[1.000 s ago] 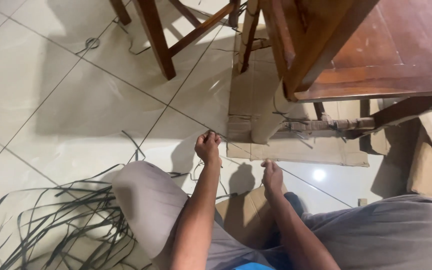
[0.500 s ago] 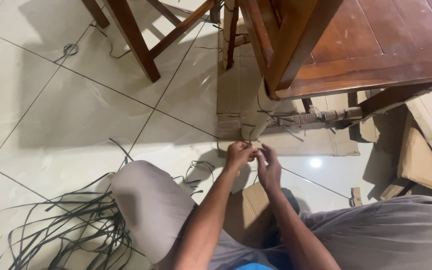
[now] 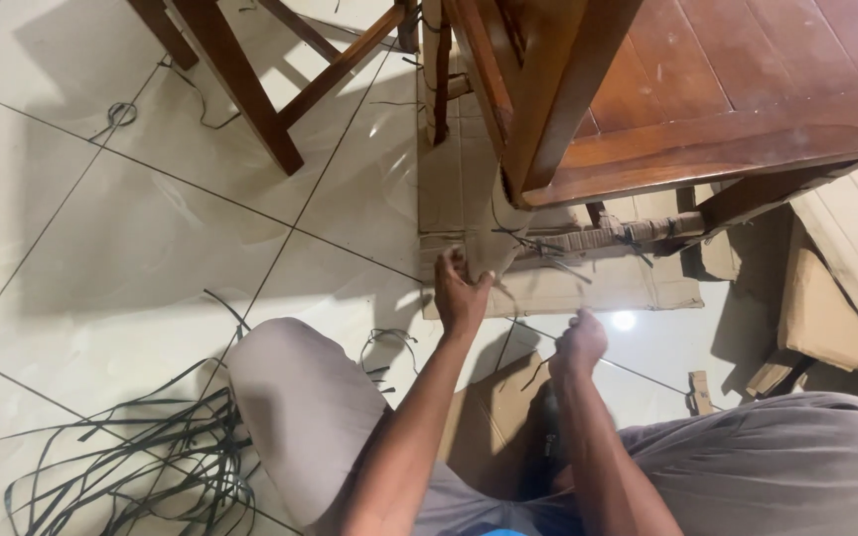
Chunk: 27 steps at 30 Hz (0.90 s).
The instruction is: Wrapping a wooden chair leg with cardboard and securing it with plastic strips.
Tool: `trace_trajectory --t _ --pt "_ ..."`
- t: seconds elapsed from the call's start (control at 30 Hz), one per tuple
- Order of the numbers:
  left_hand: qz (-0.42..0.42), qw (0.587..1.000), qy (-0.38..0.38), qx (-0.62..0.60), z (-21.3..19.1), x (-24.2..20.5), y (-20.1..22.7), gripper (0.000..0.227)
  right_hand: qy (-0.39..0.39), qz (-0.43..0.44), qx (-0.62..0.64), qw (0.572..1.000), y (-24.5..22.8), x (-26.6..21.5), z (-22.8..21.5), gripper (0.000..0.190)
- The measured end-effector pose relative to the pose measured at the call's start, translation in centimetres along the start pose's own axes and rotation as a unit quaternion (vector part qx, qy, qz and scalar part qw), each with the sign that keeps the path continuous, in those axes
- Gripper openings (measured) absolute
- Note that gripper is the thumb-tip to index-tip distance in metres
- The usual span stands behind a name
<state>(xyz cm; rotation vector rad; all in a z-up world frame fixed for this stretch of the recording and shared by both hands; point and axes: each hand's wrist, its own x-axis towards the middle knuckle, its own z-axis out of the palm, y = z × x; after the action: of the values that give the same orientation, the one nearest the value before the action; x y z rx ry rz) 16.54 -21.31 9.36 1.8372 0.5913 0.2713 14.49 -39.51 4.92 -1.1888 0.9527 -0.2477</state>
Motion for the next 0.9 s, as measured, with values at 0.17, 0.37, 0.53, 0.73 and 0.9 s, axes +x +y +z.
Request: trace_trajectory --t 0.17,0.37,0.53,0.73,0.9 --pt "0.172 0.983 -0.055 -0.040 -1.5 1.3 3.6 0.086 -0.007 -0.107 0.027 0.994 -3.6 -1.1 1.8 0.012" --pt "0.287 0.958 -0.005 0.018 2.5 3.5 0.3 0.080 -0.117 -0.253 -0.149 0.949 -7.8 -5.6 6.8 0.020" --pt "0.284 0.958 0.026 0.027 3.5 3.5 -0.3 0.078 -0.193 -0.285 -0.363 0.866 -7.1 -5.8 8.7 0.018" --pt "0.269 0.962 0.019 0.037 3.6 4.6 -2.3 0.061 -0.266 -0.316 -0.380 0.828 -4.7 -5.6 8.6 0.023" --pt "0.135 0.986 -0.092 -0.022 3.1 5.0 -1.4 0.055 -0.306 -0.234 -0.273 0.882 -4.2 -6.8 8.6 0.032"
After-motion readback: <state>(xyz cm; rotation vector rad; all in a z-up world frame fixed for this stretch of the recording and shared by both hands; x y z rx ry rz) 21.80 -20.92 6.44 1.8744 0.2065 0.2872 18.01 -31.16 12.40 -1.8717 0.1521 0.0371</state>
